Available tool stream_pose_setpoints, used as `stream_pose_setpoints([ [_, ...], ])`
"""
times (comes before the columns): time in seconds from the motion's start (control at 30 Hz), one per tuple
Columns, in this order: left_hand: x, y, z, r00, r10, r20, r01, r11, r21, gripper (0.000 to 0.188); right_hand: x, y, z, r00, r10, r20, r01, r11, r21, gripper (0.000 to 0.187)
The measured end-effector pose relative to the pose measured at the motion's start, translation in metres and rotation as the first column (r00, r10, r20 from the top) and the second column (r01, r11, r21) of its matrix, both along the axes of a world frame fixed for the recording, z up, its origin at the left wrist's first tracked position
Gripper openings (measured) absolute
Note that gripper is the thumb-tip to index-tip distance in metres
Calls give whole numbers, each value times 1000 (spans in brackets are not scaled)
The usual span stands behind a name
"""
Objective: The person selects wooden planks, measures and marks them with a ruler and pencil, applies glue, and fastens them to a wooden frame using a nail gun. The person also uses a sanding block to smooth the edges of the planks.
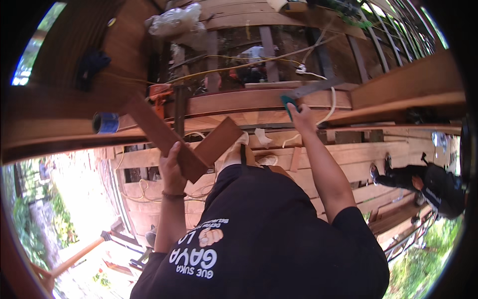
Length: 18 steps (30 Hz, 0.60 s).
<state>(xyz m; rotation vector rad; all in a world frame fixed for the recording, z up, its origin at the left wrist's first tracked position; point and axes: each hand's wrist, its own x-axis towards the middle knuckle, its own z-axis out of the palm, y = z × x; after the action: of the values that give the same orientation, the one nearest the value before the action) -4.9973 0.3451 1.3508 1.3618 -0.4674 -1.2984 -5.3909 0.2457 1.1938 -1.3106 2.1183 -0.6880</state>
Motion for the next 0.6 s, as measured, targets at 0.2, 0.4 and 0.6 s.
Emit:
stream_pose_setpoints([
  [0.2, 13, -13, 1, 994, -110, -18, 111, 991, 76, 29, 3, 15, 19, 996, -71, 58, 79, 984, -157, 51],
  [0.4, 5, -64, -18, 948, -302, -104, 309, 949, 59, 30, 89, 45, 103, 560, 147, 816, -290, 957, 26, 32],
  [0.6, 9, -127, -44, 805, -519, -287, 559, 826, 75, 34, 117, 39, 104, 364, 16, 931, -258, 962, 84, 28],
])
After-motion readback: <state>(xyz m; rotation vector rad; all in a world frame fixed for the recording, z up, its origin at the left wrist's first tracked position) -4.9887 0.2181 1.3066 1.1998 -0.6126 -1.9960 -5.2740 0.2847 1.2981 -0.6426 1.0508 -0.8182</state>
